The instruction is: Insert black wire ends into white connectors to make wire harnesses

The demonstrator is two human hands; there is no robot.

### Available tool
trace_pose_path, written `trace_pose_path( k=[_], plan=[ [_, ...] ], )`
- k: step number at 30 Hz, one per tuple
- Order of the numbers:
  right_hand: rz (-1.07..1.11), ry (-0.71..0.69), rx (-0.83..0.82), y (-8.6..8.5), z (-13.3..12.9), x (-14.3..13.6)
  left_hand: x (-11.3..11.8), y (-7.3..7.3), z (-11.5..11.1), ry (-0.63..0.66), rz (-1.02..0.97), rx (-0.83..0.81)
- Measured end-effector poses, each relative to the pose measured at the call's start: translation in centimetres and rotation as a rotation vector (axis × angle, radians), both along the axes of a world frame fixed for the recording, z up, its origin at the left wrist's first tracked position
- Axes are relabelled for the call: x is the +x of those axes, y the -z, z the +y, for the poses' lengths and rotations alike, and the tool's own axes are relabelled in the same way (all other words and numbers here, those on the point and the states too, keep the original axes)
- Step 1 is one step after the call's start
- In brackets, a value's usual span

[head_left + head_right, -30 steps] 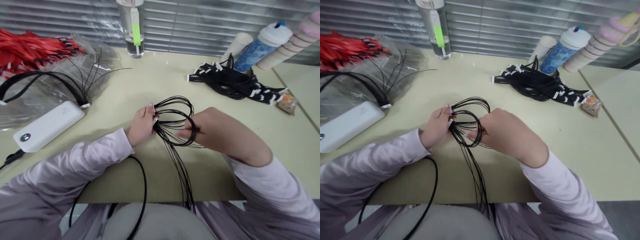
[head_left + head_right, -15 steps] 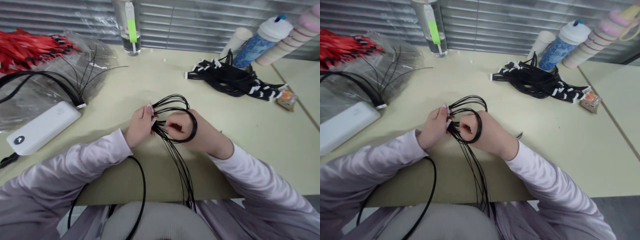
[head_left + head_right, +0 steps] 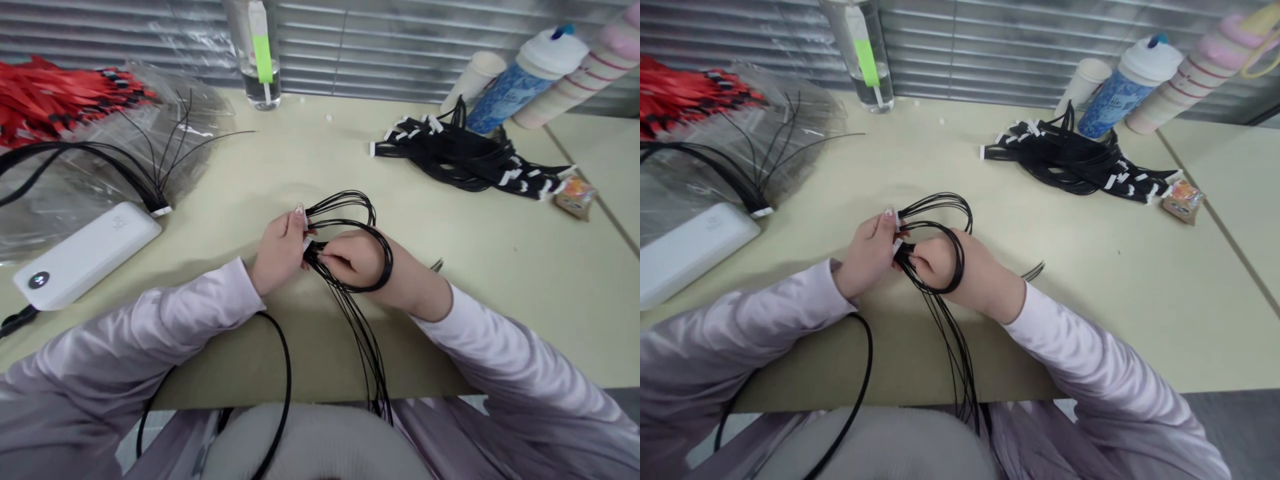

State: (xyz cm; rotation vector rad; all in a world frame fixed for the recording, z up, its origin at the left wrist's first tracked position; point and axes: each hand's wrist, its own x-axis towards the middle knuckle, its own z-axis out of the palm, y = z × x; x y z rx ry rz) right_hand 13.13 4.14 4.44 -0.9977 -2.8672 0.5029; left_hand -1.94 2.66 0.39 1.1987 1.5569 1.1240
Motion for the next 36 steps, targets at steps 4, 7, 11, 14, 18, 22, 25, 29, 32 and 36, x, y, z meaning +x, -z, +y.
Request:
trace_pose_path(
  k=[4,7,11,14,18,22,25,29,32,36],
  plan=[
    [-0.041,0.022,0.154,0.3,-0.8,-0.2,0.0,0.0,-0.1,-0.006,-0.008,-0.013],
    [-0.090,-0.014,0.333,0.6,-1.4,-0.5,0.0,0.0,-0.1,-0.011,0.000,-0.012],
    [-0.144,0.001,0.445,0.7,-1.9,-0.7,0.0,-0.1,-0.1,-0.010,0.000,-0.018],
    [-0.163,-0.020,0.412,0.4,-1.8,-0.6,0.0,-0.2,-0.1,-0.013,-0.002,-0.017],
    [-0.129,-0.062,0.249,-0.1,-1.1,0.0,0.0,-0.1,-0.1,-0.007,-0.007,-0.009],
    [-0.068,-0.040,0.182,0.0,-0.5,0.3,0.0,0.0,-0.1,0.016,-0.010,-0.027],
    [-0.107,-0.030,0.237,-0.3,-0.6,0.2,0.0,-0.1,0.0,0.022,-0.011,-0.025],
    [-0.247,0.064,0.318,-2.6,-0.2,1.4,0.1,-0.1,-0.1,0.022,-0.027,-0.043],
    [-0.422,0.269,0.356,-5.3,0.8,3.8,0.1,0.0,-0.1,0.006,-0.069,-0.060],
    [0.154,0.593,0.487,-7.3,2.4,6.8,0.1,0.2,-0.2,0.019,-0.092,-0.049]
  ],
)
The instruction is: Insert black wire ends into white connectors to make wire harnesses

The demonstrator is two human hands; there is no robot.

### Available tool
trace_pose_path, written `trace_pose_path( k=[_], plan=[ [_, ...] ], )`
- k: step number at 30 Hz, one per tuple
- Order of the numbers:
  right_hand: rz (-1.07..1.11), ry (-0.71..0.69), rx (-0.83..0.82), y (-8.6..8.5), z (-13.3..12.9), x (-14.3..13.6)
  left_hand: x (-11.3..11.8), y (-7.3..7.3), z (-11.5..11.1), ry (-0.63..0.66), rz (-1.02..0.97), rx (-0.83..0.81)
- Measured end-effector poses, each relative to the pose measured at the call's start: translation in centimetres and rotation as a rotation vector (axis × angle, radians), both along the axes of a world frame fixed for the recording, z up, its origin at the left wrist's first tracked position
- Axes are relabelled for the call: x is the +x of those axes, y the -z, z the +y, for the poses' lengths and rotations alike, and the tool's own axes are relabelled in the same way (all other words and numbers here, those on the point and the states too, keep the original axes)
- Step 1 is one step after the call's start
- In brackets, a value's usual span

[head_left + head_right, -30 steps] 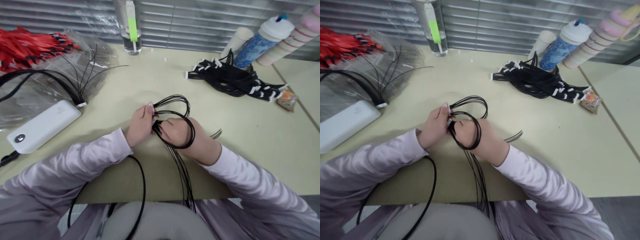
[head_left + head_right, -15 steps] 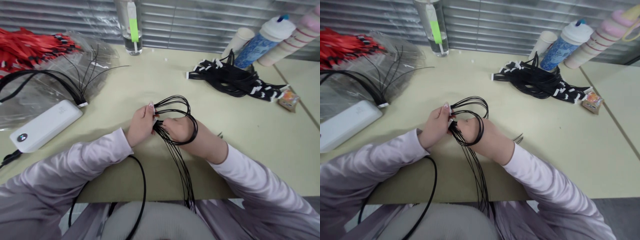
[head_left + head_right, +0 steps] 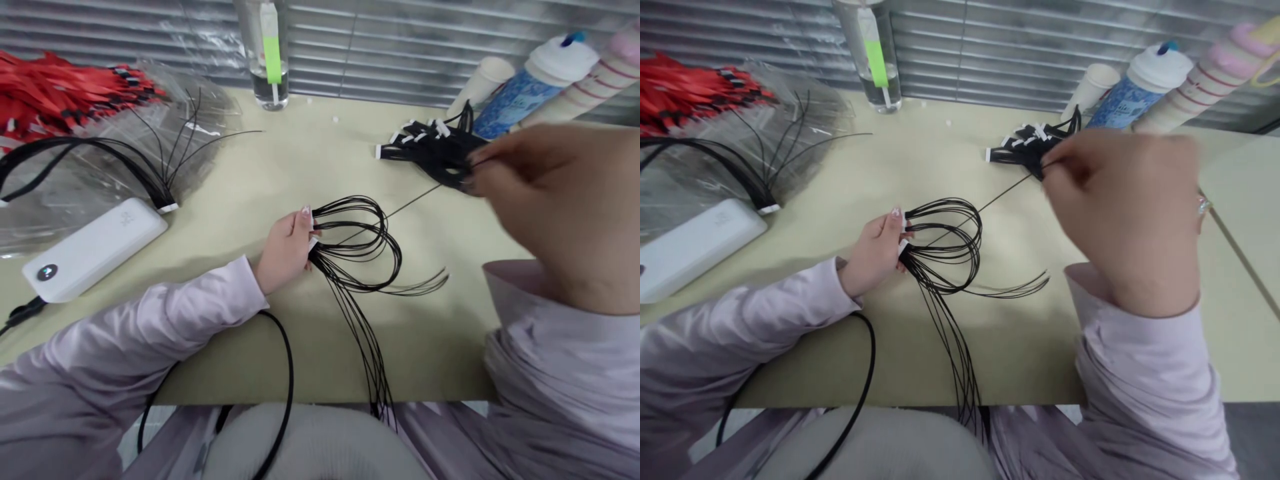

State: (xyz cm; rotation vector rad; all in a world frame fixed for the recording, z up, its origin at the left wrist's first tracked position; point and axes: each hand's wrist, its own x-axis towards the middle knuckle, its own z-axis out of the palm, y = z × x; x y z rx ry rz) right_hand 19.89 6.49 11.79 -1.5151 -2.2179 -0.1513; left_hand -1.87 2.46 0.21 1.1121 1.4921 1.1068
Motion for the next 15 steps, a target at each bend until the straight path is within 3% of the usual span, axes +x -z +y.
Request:
trace_pose_path(
  k=[3,5,7,9,12,15],
  plan=[
    [0.761,-0.206,-0.007,0.5,0.8,-0.2,0.0,-0.1,-0.1,0.020,0.002,-0.002],
    [1.030,-0.307,-0.109,1.4,0.9,-1.3,0.1,-0.2,-0.1,0.029,-0.002,-0.020],
    [0.920,-0.306,-0.253,2.5,0.8,-2.7,0.1,-0.3,-0.1,0.031,-0.004,-0.034],
    [0.595,-0.291,-0.383,3.8,0.5,-3.9,0.1,-0.3,-0.1,0.024,0.003,-0.033],
    [0.252,-0.346,-0.393,5.5,0.1,-5.1,0.1,-0.3,-0.3,0.022,0.047,-0.011],
    [0.157,-0.370,-0.373,6.7,-0.1,-5.8,0.1,-0.2,-0.5,0.059,0.112,0.039]
  ],
)
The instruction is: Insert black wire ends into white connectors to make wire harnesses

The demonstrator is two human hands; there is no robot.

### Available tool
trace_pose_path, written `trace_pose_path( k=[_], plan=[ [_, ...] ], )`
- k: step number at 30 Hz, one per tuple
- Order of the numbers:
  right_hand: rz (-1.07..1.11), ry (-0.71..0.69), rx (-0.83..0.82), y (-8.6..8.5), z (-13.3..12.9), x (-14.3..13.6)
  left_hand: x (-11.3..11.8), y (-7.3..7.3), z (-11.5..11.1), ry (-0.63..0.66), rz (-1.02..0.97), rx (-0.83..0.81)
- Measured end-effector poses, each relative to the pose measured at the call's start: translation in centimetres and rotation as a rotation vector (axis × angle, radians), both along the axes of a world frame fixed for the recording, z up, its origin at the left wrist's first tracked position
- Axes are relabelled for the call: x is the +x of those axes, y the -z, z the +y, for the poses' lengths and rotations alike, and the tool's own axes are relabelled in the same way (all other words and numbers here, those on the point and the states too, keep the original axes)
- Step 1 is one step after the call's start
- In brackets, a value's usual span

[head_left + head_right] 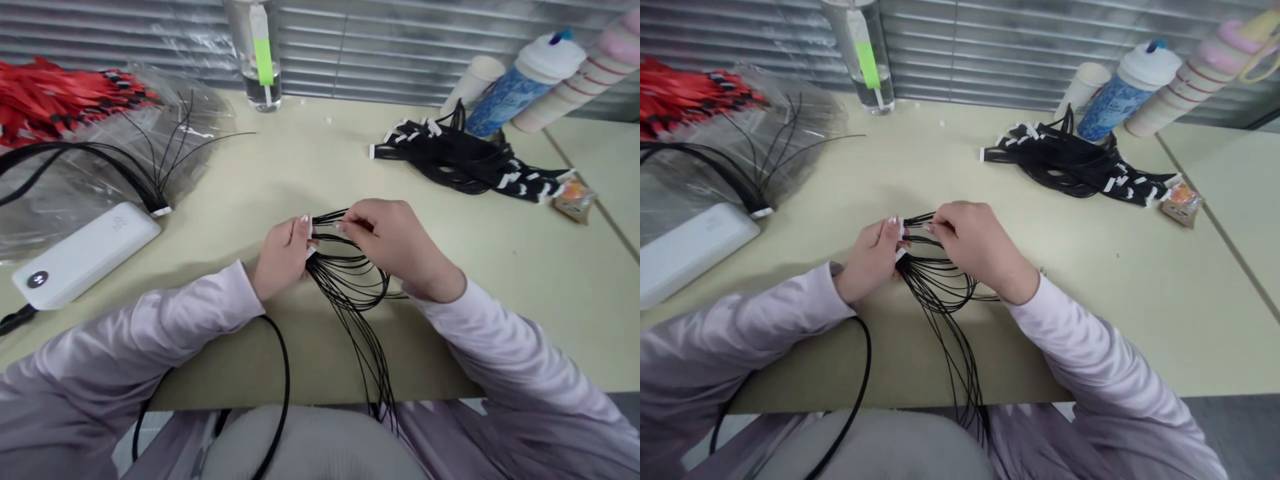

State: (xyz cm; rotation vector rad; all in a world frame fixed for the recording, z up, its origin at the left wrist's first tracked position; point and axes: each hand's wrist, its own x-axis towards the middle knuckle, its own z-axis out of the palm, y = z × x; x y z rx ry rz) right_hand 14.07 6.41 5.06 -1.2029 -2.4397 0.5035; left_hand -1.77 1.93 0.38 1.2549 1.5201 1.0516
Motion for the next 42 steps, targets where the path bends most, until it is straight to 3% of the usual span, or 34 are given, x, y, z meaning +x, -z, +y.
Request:
trace_pose_path(
  k=[8,26,31,34,37,40,42],
  plan=[
    [0.008,-0.025,-0.080,0.7,0.2,-1.2,0.1,0.1,-0.2,0.050,0.148,0.101],
    [0.011,0.022,-0.153,0.7,-0.1,-1.9,-0.1,0.4,0.0,0.094,0.248,0.213],
    [0.025,0.039,-0.146,0.9,-0.4,-2.5,-0.3,0.5,-0.1,0.089,0.217,0.189],
    [0.046,-0.011,-0.141,0.3,0.2,-1.8,-0.2,0.4,-0.1,0.085,0.115,0.089],
    [0.013,-0.050,-0.033,-0.6,1.6,0.1,-0.1,0.1,0.1,0.002,-0.039,-0.025],
    [-0.201,-0.066,0.157,-0.7,3.1,1.7,0.0,-0.1,0.4,-0.050,-0.143,-0.059],
    [-0.331,-0.005,0.272,-0.2,3.8,2.0,-0.1,0.0,0.5,-0.053,-0.178,-0.067]
  ],
)
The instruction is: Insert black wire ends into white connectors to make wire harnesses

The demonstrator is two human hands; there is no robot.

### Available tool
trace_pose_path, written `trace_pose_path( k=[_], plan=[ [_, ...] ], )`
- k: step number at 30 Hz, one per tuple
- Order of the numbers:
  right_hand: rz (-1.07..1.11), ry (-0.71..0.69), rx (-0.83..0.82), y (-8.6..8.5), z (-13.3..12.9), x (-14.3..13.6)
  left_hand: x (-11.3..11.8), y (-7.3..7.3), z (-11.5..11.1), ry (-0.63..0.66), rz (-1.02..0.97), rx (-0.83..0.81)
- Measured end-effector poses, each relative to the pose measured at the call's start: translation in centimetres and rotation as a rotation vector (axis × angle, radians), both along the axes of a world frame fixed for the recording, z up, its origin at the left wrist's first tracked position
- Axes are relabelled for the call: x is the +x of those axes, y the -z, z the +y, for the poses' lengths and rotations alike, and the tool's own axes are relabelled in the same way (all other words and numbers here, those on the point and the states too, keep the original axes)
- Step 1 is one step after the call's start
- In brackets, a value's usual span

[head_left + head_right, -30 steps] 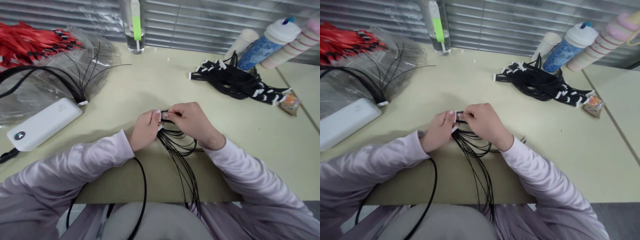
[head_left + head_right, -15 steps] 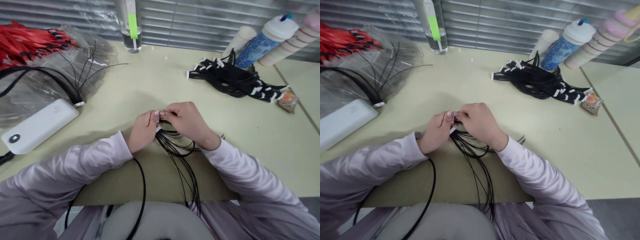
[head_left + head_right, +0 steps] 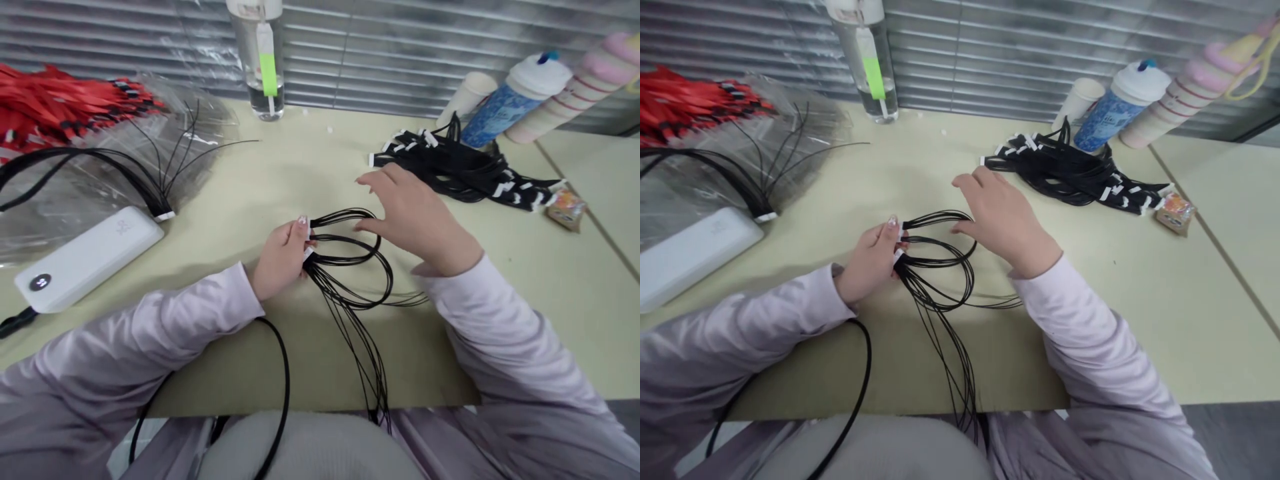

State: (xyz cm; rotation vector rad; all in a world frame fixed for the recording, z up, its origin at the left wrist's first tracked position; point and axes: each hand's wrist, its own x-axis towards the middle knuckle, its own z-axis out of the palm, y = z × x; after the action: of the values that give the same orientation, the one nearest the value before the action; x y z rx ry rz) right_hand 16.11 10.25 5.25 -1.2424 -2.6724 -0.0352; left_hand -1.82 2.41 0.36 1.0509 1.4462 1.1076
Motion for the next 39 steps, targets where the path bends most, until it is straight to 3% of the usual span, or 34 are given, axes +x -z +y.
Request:
trace_pose_path(
  k=[4,7,9,12,14,17,22,27,29,33,36,39],
  plan=[
    [-0.074,0.129,0.164,0.3,-0.2,-0.6,0.0,0.6,0.3,-0.098,-0.072,0.004],
    [-0.141,0.137,0.152,-1.5,-1.6,-0.7,0.1,0.9,0.5,-0.165,-0.109,0.016],
    [-0.198,0.107,0.012,-2.9,-2.7,-0.5,0.1,0.8,0.5,-0.178,-0.110,0.018],
    [-0.198,-0.066,-0.313,-3.8,-4.0,-0.7,0.1,0.7,0.5,-0.188,-0.097,0.016],
    [-0.102,-0.161,-0.458,-3.3,-4.5,-1.3,0.1,0.6,0.4,-0.186,-0.085,0.016],
    [0.060,-0.227,-0.525,-1.8,-4.6,-2.3,0.1,0.7,0.5,-0.169,-0.063,0.026],
    [0.098,-0.290,-0.494,-0.2,-4.3,-3.0,0.0,1.1,0.6,-0.151,-0.068,0.053],
    [-0.046,-0.231,-0.354,-0.5,-4.7,-2.8,0.0,1.2,0.6,-0.146,-0.076,0.039],
    [-0.093,-0.144,-0.277,-1.2,-4.9,-2.5,0.1,1.2,0.6,-0.151,-0.064,0.034],
    [-0.125,0.176,-0.020,-3.5,-4.5,-0.6,0.1,0.9,0.6,-0.146,-0.071,0.001],
    [0.166,0.280,0.195,-5.2,-3.6,1.0,0.1,0.5,0.4,-0.119,-0.071,-0.014],
    [0.782,0.200,0.118,-5.8,-3.0,1.3,0.1,0.3,0.2,-0.089,-0.044,0.001]
  ],
)
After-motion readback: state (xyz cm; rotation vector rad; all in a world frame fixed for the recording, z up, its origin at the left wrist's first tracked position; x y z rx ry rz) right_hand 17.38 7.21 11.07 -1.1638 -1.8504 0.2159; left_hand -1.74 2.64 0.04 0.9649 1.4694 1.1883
